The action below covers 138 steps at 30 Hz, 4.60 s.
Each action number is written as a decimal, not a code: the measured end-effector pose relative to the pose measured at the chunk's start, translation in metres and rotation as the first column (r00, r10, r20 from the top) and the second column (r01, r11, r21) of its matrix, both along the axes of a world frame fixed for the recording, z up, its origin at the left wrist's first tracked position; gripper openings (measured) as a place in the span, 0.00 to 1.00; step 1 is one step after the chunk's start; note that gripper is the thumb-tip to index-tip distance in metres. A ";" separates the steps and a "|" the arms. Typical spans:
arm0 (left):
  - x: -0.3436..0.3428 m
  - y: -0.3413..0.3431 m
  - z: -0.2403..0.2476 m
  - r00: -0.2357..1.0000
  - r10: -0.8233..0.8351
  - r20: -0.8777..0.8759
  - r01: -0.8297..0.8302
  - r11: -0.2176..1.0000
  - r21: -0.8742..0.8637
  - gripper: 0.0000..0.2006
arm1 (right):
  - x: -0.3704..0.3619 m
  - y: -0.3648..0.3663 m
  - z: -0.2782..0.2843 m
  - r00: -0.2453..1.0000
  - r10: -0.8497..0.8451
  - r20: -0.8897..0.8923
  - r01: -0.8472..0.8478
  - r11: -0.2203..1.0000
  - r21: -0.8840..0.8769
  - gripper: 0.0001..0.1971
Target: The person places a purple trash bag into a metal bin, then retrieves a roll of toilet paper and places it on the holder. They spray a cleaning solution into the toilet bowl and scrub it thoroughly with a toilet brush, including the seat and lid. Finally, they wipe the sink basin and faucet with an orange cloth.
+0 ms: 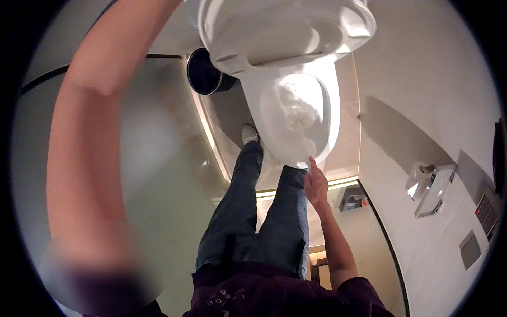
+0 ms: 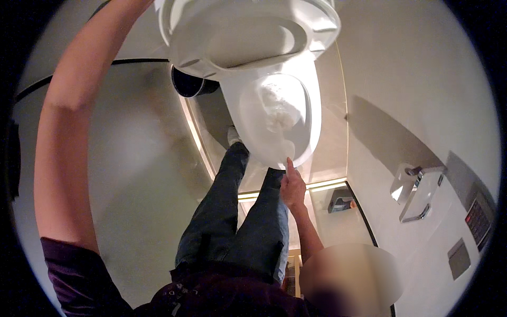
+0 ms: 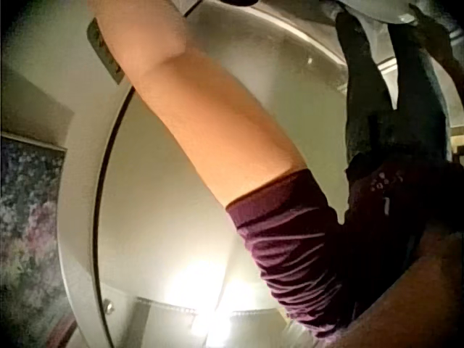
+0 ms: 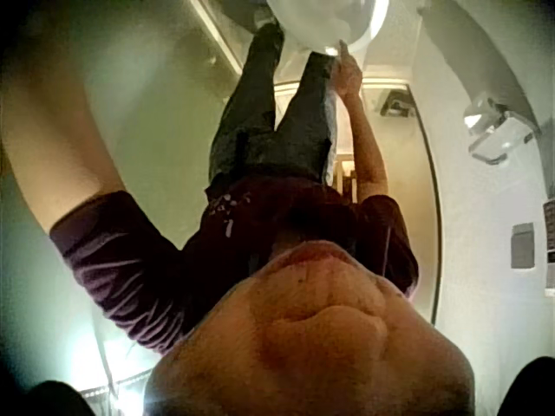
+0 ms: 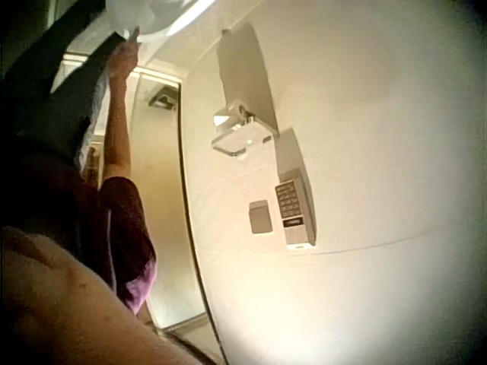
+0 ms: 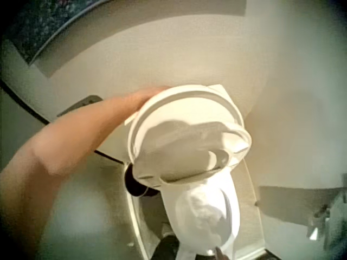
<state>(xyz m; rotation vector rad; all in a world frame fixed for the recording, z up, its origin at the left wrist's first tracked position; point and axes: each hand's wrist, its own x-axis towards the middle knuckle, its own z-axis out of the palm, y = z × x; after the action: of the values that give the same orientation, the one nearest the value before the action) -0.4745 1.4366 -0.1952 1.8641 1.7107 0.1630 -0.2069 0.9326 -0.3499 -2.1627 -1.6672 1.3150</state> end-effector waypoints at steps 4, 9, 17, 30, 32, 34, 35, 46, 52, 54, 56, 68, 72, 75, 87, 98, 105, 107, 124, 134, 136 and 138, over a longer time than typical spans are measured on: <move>0.006 0.011 -0.001 0.999 -0.044 0.019 0.044 0.999 -0.017 0.30 | -0.005 0.017 0.004 1.000 -0.013 -0.012 0.013 0.998 -0.055 0.31; -0.017 0.008 0.006 1.000 -0.029 -0.005 0.028 0.999 -0.027 0.29 | -0.028 0.037 -0.022 0.967 -0.164 -0.193 0.161 0.986 -0.033 0.28; 0.023 0.034 -0.011 0.988 -0.128 0.084 0.127 0.992 0.017 0.27 | -0.020 0.160 -0.216 0.931 -0.341 -0.128 0.293 0.911 -0.291 0.28; 0.003 0.023 -0.028 0.989 -0.110 0.094 0.111 0.994 0.004 0.24 | 0.010 0.158 -0.046 0.799 0.413 0.437 -0.421 0.903 -0.082 0.35; 0.000 0.023 -0.029 0.988 -0.111 0.104 0.111 0.994 0.002 0.23 | 0.027 0.154 -0.036 0.758 0.470 0.452 -0.463 0.876 -0.134 0.37; -0.001 0.023 -0.031 0.988 -0.113 0.101 0.113 0.994 0.003 0.23 | 0.046 0.103 -0.043 0.735 0.479 0.481 -0.430 0.877 -0.216 0.39; -0.001 0.020 -0.031 0.989 -0.110 0.096 0.111 0.994 -0.003 0.23 | 0.051 0.067 -0.052 0.700 0.501 0.509 -0.410 0.865 -0.288 0.40; 0.013 0.029 -0.039 0.984 -0.151 0.095 0.149 0.988 0.027 0.21 | -0.046 0.103 -0.157 0.913 0.263 0.313 -0.201 0.955 -0.217 0.37; 0.001 0.034 -0.043 0.988 -0.135 0.077 0.134 0.991 0.016 0.20 | -0.030 0.083 -0.132 0.993 0.005 0.118 0.005 0.996 -0.087 0.31; 0.002 0.035 -0.042 0.988 -0.135 0.080 0.135 0.991 0.009 0.20 | -0.025 0.058 -0.099 0.947 -0.320 0.003 0.318 0.940 -0.124 0.28; 0.004 0.038 -0.039 0.987 -0.141 0.079 0.141 0.990 0.009 0.20 | -0.025 0.066 -0.077 0.873 -0.484 -0.063 0.467 0.865 -0.182 0.27; 0.010 0.034 -0.032 0.987 -0.138 0.082 0.138 0.990 -0.001 0.18 | -0.014 -0.004 -0.062 0.946 0.300 0.122 -0.229 0.886 -0.402 0.27; -0.002 0.031 -0.028 0.989 -0.099 0.108 0.104 0.994 -0.038 0.17 | 0.039 0.042 -0.042 0.832 0.479 0.282 -0.331 0.834 -0.441 0.33; 0.000 0.033 -0.034 0.987 -0.102 0.125 0.105 0.994 -0.022 0.17 | 0.036 0.096 -0.037 0.772 0.507 0.383 -0.455 0.862 -0.225 0.36; -0.002 0.020 -0.030 0.985 -0.088 0.150 0.088 0.996 0.004 0.15 | 0.032 0.011 -0.024 0.845 0.471 0.251 -0.288 0.799 -0.528 0.35; 0.012 -0.001 -0.054 0.994 -0.071 0.082 0.069 0.997 0.033 0.14 | -0.025 0.051 -0.221 0.991 0.066 0.113 -0.045 0.983 -0.177 0.40; 0.025 -0.001 -0.067 0.992 -0.075 0.102 0.074 0.997 0.014 0.14 | -0.033 0.077 -0.270 0.995 0.005 0.104 0.003 0.997 -0.076 0.36; 0.009 0.000 -0.057 0.995 -0.055 0.088 0.054 0.998 0.013 0.13 | -0.027 0.073 -0.210 0.993 0.040 0.107 -0.027 0.992 -0.127 0.32; 0.003 0.017 -0.039 0.971 -0.148 0.186 0.151 0.989 -0.001 0.12 | -0.100 0.071 -0.060 0.986 0.166 0.014 -0.162 0.973 -0.162 0.27; 0.006 0.014 -0.042 0.962 -0.166 0.219 0.170 0.985 0.000 0.11 | 0.017 0.120 -0.055 0.806 0.391 0.445 -0.309 0.918 -0.247 0.33; 0.009 0.014 -0.044 0.956 -0.170 0.237 0.175 0.985 -0.002 0.11 | 0.039 0.115 -0.053 0.770 0.372 0.519 -0.369 0.922 -0.115 0.34; 0.011 0.015 -0.043 0.957 -0.175 0.231 0.180 0.984 0.001 0.11 | 0.050 0.107 -0.049 0.715 0.404 0.570 -0.331 0.915 -0.233 0.37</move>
<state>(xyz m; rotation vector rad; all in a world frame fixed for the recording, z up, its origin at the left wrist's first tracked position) -0.4634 1.4513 -0.2380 1.8920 1.3770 0.2774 -0.1567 1.0395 -0.3991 -2.6083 -2.4229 0.8077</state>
